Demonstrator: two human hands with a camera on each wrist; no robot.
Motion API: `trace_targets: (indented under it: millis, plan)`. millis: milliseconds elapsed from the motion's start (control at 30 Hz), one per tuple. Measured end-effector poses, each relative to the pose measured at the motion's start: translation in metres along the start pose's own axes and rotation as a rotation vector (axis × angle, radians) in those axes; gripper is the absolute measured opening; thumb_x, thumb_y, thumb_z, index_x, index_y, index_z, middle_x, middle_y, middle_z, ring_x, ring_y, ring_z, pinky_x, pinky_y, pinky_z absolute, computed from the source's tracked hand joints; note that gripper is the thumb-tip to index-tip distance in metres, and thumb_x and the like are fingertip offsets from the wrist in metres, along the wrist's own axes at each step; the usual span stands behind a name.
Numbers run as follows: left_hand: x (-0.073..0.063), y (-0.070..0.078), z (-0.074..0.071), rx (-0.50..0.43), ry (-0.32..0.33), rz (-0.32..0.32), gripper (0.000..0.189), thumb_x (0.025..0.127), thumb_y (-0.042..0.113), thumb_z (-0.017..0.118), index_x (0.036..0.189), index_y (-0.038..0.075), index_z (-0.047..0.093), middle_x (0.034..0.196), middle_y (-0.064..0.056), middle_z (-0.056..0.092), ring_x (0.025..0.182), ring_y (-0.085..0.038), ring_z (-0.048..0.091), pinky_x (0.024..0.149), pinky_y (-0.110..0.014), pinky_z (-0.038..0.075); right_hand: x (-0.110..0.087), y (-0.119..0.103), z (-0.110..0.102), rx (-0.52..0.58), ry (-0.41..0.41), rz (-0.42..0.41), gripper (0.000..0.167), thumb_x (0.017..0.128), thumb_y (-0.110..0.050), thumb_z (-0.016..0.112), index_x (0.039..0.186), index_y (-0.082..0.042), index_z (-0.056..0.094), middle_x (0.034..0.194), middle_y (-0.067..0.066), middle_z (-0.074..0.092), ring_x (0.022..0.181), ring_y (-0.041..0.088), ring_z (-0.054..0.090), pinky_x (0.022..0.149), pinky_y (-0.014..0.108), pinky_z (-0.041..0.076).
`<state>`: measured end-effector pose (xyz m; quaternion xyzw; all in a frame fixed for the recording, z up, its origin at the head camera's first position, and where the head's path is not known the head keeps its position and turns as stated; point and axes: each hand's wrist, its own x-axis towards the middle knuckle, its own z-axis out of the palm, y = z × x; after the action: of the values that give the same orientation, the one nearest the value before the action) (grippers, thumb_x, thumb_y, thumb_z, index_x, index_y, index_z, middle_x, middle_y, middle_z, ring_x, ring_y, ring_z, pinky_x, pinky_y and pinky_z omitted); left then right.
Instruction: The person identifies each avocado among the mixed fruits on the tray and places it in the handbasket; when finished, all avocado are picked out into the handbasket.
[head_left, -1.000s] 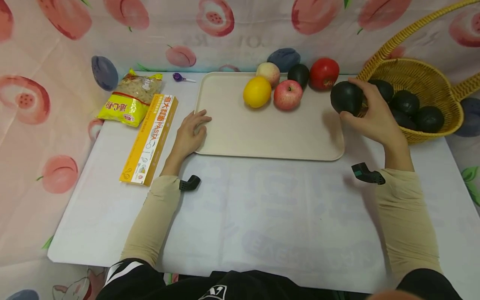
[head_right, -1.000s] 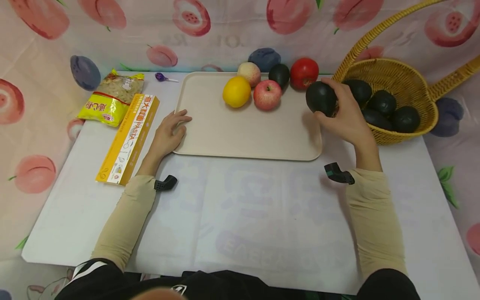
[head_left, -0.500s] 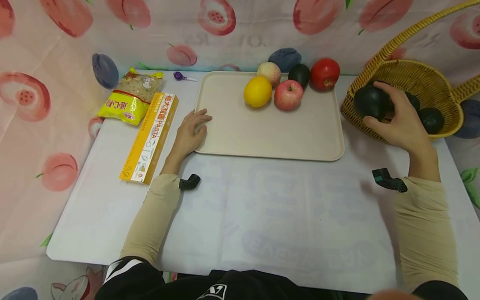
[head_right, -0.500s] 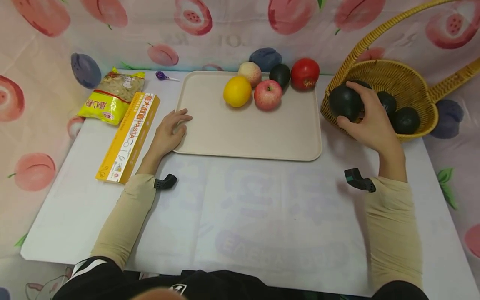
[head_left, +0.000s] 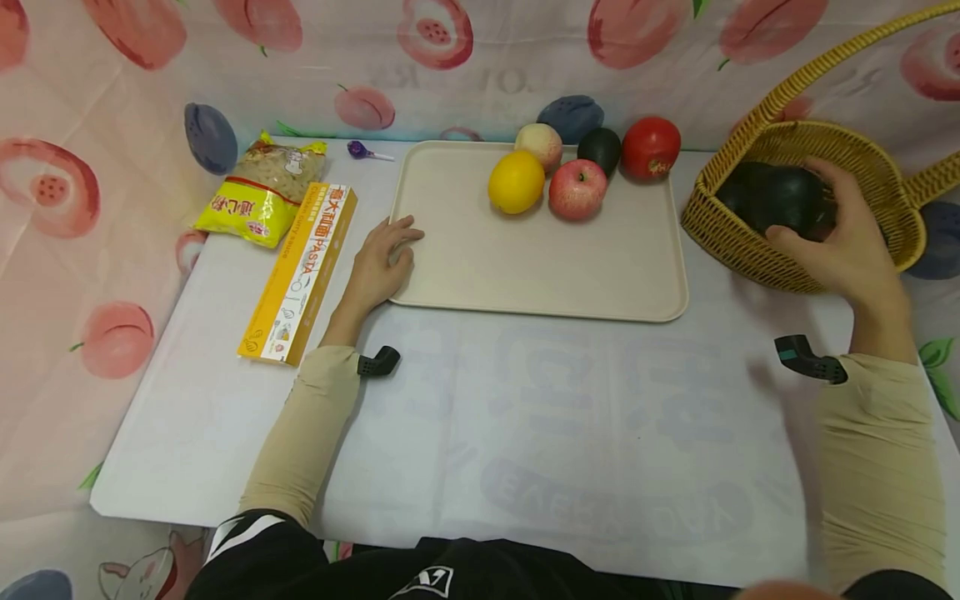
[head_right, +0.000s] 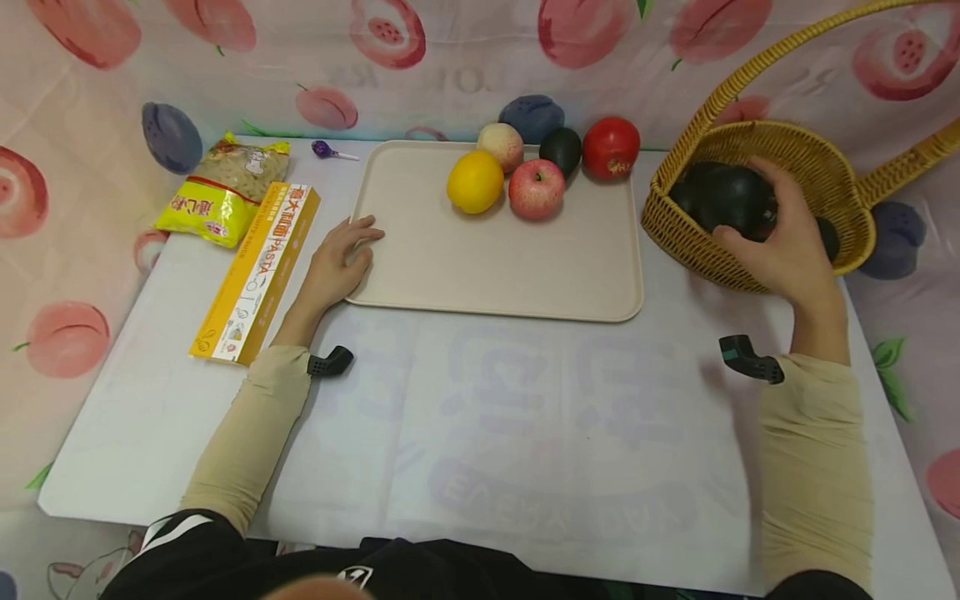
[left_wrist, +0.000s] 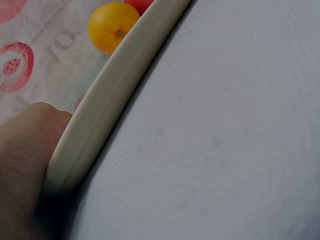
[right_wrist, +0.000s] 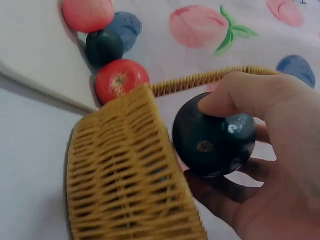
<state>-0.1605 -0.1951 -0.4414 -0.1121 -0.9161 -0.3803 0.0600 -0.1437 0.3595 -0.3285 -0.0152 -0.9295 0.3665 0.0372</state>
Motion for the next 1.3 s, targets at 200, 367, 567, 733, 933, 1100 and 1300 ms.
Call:
trace_targets:
  millis: [200, 367, 567, 733, 933, 1100, 1300]
  plan:
    - [0.001, 0.001, -0.001, 0.005, 0.002, -0.004, 0.031, 0.091, 0.01, 0.05, 0.119, 0.014, 0.063, 0.145, -0.004, 0.047, 0.143, -0.03, 0.026, 0.118, -0.047, 0.019, 0.007, 0.013, -0.007, 0.049, 0.055, 0.06, 0.079, 0.085, -0.017, 0.062, 0.147, -0.037, 0.017, 0.154, -0.007, 0.022, 0.134, 0.01, 0.034, 0.109, 0.026, 0.034]
    - [0.002, 0.001, 0.0, -0.001, 0.0, -0.015, 0.031, 0.091, 0.011, 0.05, 0.119, 0.015, 0.063, 0.145, -0.002, 0.047, 0.143, -0.028, 0.025, 0.118, -0.047, 0.019, 0.011, 0.027, -0.012, 0.091, 0.072, 0.123, 0.075, 0.088, -0.019, 0.061, 0.146, -0.04, 0.02, 0.155, -0.012, 0.021, 0.133, 0.008, 0.035, 0.103, 0.022, 0.038]
    - [0.002, 0.001, 0.0, -0.005, -0.003, -0.024, 0.031, 0.092, 0.012, 0.05, 0.119, 0.015, 0.063, 0.145, -0.002, 0.046, 0.144, -0.027, 0.024, 0.118, -0.048, 0.018, 0.018, 0.033, -0.017, 0.124, 0.122, 0.196, 0.072, 0.089, -0.023, 0.06, 0.146, -0.042, 0.021, 0.154, -0.014, 0.023, 0.128, 0.002, 0.039, 0.097, 0.016, 0.038]
    - [0.001, 0.002, 0.0, -0.008, -0.006, -0.028, 0.03, 0.092, 0.013, 0.05, 0.119, 0.016, 0.063, 0.146, -0.001, 0.046, 0.144, -0.028, 0.024, 0.118, -0.049, 0.018, 0.032, 0.048, -0.022, 0.18, 0.181, 0.254, 0.072, 0.088, -0.018, 0.061, 0.146, -0.041, 0.023, 0.155, -0.015, 0.023, 0.137, 0.001, 0.03, 0.119, 0.032, 0.019]
    - [-0.002, 0.001, 0.0, -0.011, -0.009, -0.021, 0.03, 0.092, 0.013, 0.05, 0.119, 0.015, 0.063, 0.146, -0.002, 0.046, 0.144, -0.029, 0.024, 0.118, -0.049, 0.018, 0.051, 0.087, -0.032, 0.184, 0.215, 0.323, 0.072, 0.087, -0.023, 0.065, 0.143, -0.046, 0.026, 0.154, -0.018, 0.023, 0.139, 0.001, 0.027, 0.12, 0.037, 0.015]
    - [-0.002, 0.0, 0.0, -0.011, -0.006, -0.02, 0.03, 0.092, 0.013, 0.05, 0.119, 0.016, 0.063, 0.146, -0.001, 0.046, 0.144, -0.029, 0.025, 0.118, -0.048, 0.018, 0.054, 0.092, -0.041, 0.175, 0.232, 0.407, 0.072, 0.087, -0.029, 0.064, 0.142, -0.049, 0.023, 0.154, -0.021, 0.019, 0.141, 0.001, 0.022, 0.121, 0.037, 0.011]
    - [-0.001, 0.0, -0.001, -0.004, -0.01, -0.026, 0.031, 0.092, 0.014, 0.049, 0.12, 0.016, 0.063, 0.146, -0.001, 0.046, 0.144, -0.029, 0.024, 0.118, -0.049, 0.018, 0.049, 0.08, -0.045, 0.096, 0.253, 0.393, 0.067, 0.09, -0.027, 0.058, 0.143, -0.047, 0.023, 0.155, -0.016, 0.021, 0.142, 0.0, 0.02, 0.119, 0.025, 0.012]
